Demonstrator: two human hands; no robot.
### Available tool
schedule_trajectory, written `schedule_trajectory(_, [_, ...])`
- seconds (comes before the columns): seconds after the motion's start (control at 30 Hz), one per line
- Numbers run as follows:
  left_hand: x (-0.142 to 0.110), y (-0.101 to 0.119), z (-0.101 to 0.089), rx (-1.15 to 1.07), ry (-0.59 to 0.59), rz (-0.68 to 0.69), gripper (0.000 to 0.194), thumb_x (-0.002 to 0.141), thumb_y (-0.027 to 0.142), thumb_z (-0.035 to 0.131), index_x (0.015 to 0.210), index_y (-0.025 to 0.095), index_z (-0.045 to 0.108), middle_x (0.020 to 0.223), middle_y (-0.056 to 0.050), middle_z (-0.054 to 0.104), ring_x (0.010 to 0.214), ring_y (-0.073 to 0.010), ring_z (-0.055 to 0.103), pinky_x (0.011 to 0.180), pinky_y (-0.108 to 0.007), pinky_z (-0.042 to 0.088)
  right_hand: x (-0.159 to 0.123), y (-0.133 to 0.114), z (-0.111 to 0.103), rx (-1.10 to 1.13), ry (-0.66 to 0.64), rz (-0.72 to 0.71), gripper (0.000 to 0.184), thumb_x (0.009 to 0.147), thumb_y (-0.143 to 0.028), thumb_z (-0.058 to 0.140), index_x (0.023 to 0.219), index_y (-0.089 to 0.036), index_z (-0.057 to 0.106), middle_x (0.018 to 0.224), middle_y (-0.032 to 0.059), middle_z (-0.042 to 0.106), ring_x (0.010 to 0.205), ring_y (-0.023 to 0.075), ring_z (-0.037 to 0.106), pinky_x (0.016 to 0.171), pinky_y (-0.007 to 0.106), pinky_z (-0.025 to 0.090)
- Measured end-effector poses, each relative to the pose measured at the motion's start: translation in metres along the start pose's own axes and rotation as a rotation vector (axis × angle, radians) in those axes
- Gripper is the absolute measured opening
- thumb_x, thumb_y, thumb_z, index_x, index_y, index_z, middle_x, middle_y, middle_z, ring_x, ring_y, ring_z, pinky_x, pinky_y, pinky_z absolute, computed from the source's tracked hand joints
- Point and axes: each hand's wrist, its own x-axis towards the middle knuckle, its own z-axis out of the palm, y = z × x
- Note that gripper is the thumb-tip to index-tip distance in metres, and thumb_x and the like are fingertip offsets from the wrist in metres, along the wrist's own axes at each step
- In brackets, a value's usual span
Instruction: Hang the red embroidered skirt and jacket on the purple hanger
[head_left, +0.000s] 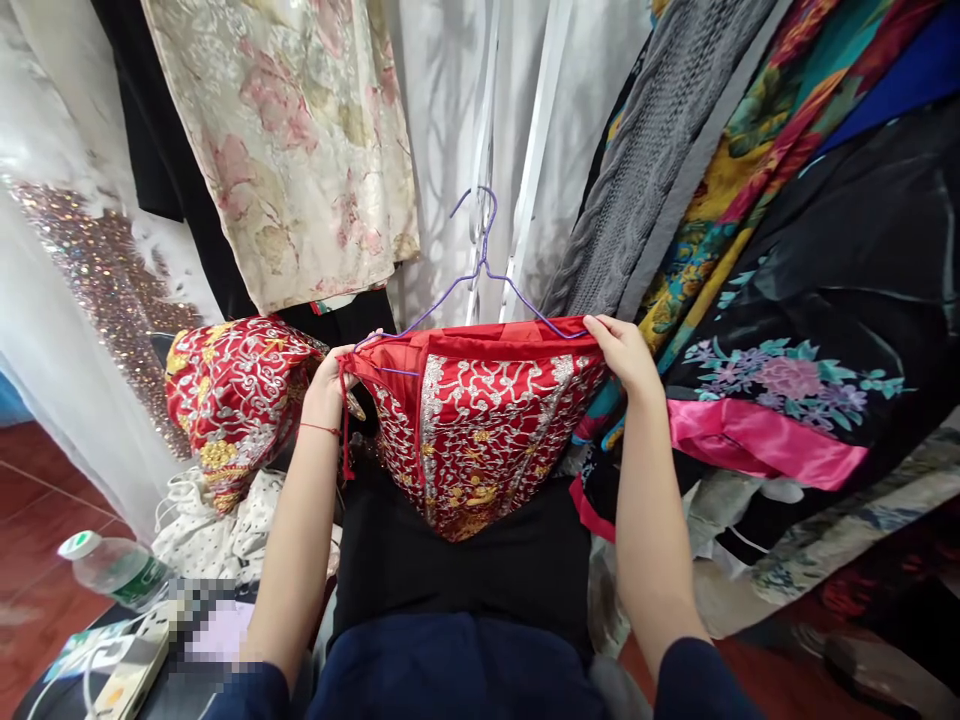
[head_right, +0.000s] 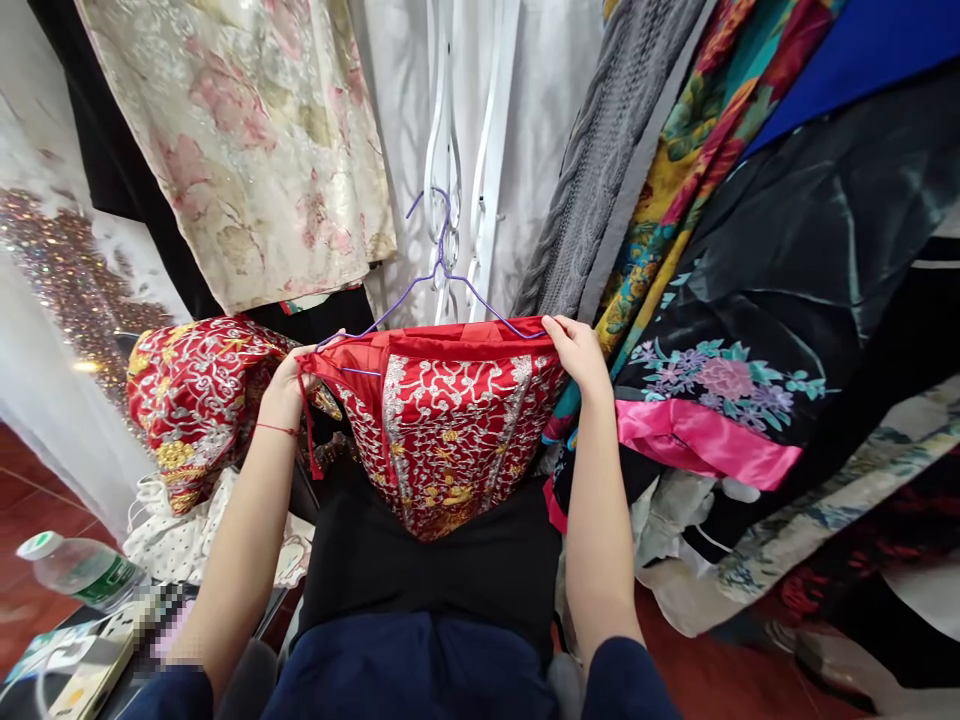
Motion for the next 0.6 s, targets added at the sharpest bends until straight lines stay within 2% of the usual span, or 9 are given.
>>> schedule_trajectory(0.13, [-0.010,-0.031,0.007,-0.015,-0.024,-0.047,0.048,0.071,0.018,0.055,0.119,0.016,0.063,0.111,-0.016,0.073,0.096,-0.0285,0.073,0.082,-0.044,0.061,-0.011,-0.001,0.009,0.250,-0.125,0.133,0.052,0.079,-0.071,0.059,0.069,-0.020,0.059,0.060,0.0003,0.058,0.060,0.0166,0.054,0.060,0.029,0.046])
schedule_trajectory(0.27, [-0.025,-0.054,0.021,0.097,-0.065,-0.015,0.036,0.068,0.023,0.063,0.104,0.017,0.064,0.108,-0.015,0.075,0.094,-0.0265,0.073,0.081,-0.040,0.058,-0.051,-0.004,0.023,0.113,0.001,0.065,0.054,0.086,-0.072,0.048,0.063,-0.023,0.043,0.057,-0.0041,0.044,0.057,0.0132,0.043,0.057,0.027,0.038])
schedule_trajectory(0.37, [-0.037,-0.049,0.032,0.328,-0.118,0.078,0.032,0.074,0.035,0.061,0.100,0.017,0.062,0.104,-0.011,0.076,0.087,-0.0225,0.071,0.079,-0.035,0.056,-0.088,-0.004,0.028,-0.039,0.141,0.016,0.050,0.096,-0.063,0.038,0.065,-0.025,0.034,0.057,-0.0059,0.034,0.056,0.0126,0.036,0.057,0.029,0.031])
schedule_trajectory(0.47, [-0.059,-0.032,0.053,0.748,-0.236,0.089,0.042,0.083,0.055,0.056,0.104,0.019,0.062,0.098,-0.009,0.075,0.080,-0.0230,0.069,0.076,-0.037,0.054,-0.120,-0.003,0.026,-0.086,0.272,0.032,0.045,0.101,-0.055,0.033,0.067,-0.025,0.032,0.059,-0.0063,0.032,0.056,0.0127,0.033,0.057,0.030,0.029])
schedule_trajectory(0.5, [-0.070,-0.029,0.064,0.902,-0.278,0.132,0.047,0.082,0.061,0.058,0.105,0.020,0.062,0.098,-0.010,0.074,0.081,-0.0249,0.068,0.078,-0.039,0.054,-0.128,-0.004,0.025,-0.077,0.297,0.047,0.044,0.101,-0.053,0.034,0.067,-0.026,0.031,0.059,-0.0066,0.031,0.056,0.0126,0.032,0.057,0.030,0.028])
schedule_trajectory(0.53, [-0.082,-0.027,0.077,1.042,-0.309,0.241,0.051,0.079,0.064,0.063,0.106,0.020,0.063,0.100,-0.011,0.073,0.088,-0.0273,0.068,0.082,-0.041,0.053,-0.136,-0.005,0.023,-0.065,0.317,0.062,0.044,0.101,-0.052,0.034,0.067,-0.026,0.030,0.059,-0.0068,0.030,0.055,0.0124,0.031,0.056,0.030,0.028])
schedule_trajectory(0.6, [-0.107,-0.032,0.105,1.209,-0.363,0.579,0.050,0.079,0.064,0.066,0.105,0.021,0.064,0.110,-0.013,0.069,0.106,-0.0313,0.063,0.096,-0.046,0.047,-0.148,-0.009,0.021,-0.037,0.336,0.081,0.044,0.102,-0.052,0.036,0.066,-0.026,0.030,0.059,-0.0071,0.028,0.054,0.0121,0.030,0.055,0.030,0.026])
